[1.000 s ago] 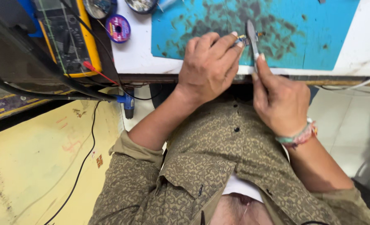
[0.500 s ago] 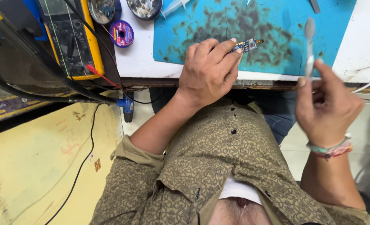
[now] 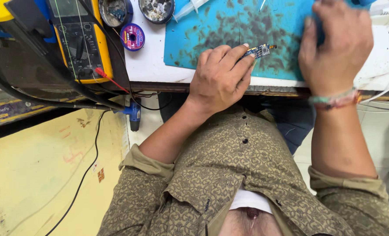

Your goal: The person performs delicate repairs on a mobile phone circuit board using a soldering iron and tweezers. They apply heat to components, manipulate small parts with tweezers, and scrape surfaces on a repair bench.

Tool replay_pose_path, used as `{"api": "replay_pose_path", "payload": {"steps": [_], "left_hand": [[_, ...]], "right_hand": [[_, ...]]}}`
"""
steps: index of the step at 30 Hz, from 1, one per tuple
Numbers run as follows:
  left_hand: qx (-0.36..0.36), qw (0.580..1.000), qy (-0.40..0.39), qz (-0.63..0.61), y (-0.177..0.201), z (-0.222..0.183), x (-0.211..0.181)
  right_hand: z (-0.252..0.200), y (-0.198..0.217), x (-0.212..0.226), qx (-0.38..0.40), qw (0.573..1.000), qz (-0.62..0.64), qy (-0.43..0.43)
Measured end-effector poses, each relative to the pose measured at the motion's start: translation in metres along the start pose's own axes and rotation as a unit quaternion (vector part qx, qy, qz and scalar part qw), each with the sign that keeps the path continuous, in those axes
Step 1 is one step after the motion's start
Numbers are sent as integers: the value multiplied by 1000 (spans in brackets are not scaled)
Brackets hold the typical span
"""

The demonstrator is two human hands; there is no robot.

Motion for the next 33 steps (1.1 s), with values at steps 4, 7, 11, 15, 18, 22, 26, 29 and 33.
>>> {"api": "replay_pose_path", "payload": {"steps": [4, 7, 11, 15, 18, 22, 26, 29, 33], "left_hand": [[8, 1000, 2, -10, -3, -4, 1], [4, 1000, 9, -27, 1, -6, 4], [43, 998, 26, -34, 12, -17, 17], [36, 999, 32, 5, 17, -30, 20], [19, 999, 36, 8, 13, -37, 19], [-6, 999, 40, 23, -1, -38, 4], [32, 999, 32, -28, -4, -35, -8], [46, 997, -6, -61, 5, -25, -10], [57, 997, -52, 0, 13, -19, 1]], "right_hand": [[26, 0, -3, -5, 997, -79, 10], [34, 11, 3, 0, 997, -75, 25], [18, 18, -18, 91, 985, 76, -122], [-23, 8, -46, 25, 805, 463, -370], [-34, 10, -39, -86, 759, 545, -345], [-49, -8, -31, -72, 832, 459, -303], [-62, -11, -33, -33, 882, 381, -275], [-59, -4, -29, 0, 907, 361, -216], [-53, 7, -16, 39, 942, 284, -175]]}}
Point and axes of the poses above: each hand's wrist, its own z-axis towards the middle knuckle, its own y-axis out of the back of the hand, x = y × z, the point moved 9 cm from there along z, towards the middle knuckle, and after that the axes turned 5 degrees about z, right-handed, at the moved point
